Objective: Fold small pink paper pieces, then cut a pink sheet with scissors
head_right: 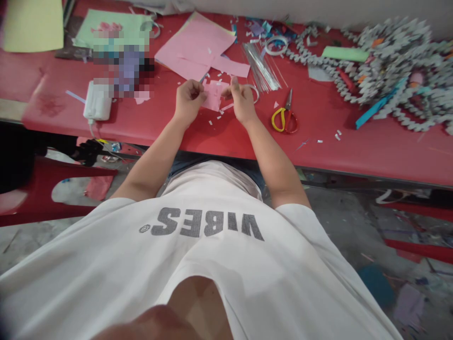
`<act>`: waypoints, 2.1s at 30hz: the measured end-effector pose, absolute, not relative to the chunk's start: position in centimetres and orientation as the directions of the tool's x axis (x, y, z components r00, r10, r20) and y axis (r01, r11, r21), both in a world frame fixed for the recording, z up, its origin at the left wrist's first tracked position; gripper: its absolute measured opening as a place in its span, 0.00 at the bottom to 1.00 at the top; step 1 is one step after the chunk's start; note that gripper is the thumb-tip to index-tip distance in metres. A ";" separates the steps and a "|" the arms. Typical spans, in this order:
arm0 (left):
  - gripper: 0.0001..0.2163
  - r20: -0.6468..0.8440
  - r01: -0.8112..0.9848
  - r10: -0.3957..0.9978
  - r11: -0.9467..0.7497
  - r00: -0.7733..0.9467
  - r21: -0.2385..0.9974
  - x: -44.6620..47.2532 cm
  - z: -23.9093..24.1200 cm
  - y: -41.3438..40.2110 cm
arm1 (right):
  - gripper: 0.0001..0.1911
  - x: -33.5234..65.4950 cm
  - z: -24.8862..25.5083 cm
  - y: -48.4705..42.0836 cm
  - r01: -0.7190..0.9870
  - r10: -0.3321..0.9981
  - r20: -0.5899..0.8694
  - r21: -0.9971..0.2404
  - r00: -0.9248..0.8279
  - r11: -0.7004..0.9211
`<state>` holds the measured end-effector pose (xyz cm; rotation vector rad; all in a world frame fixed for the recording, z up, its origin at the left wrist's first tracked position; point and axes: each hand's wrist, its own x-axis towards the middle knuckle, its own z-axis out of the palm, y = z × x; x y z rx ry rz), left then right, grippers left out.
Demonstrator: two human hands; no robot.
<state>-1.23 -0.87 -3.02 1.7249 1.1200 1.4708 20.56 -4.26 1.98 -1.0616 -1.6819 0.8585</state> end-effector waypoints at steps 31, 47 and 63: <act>0.38 0.305 0.451 0.939 -0.344 0.161 0.824 -1.1 0.8 -3.2 | 0.55 20.5 0.3 -3.9 0.283 0.941 0.281 -0.902 -0.192 0.327; 0.16 0.475 0.084 0.880 -0.473 -0.015 0.877 -1.2 -3.9 -0.1 | 0.50 20.2 1.9 -4.9 0.278 0.940 0.276 -0.904 -0.198 0.324; 0.11 0.478 0.134 0.878 -0.475 0.011 0.870 -1.3 -4.0 -0.2 | 0.58 20.6 0.5 -4.2 0.346 0.890 0.375 -0.825 -0.257 0.448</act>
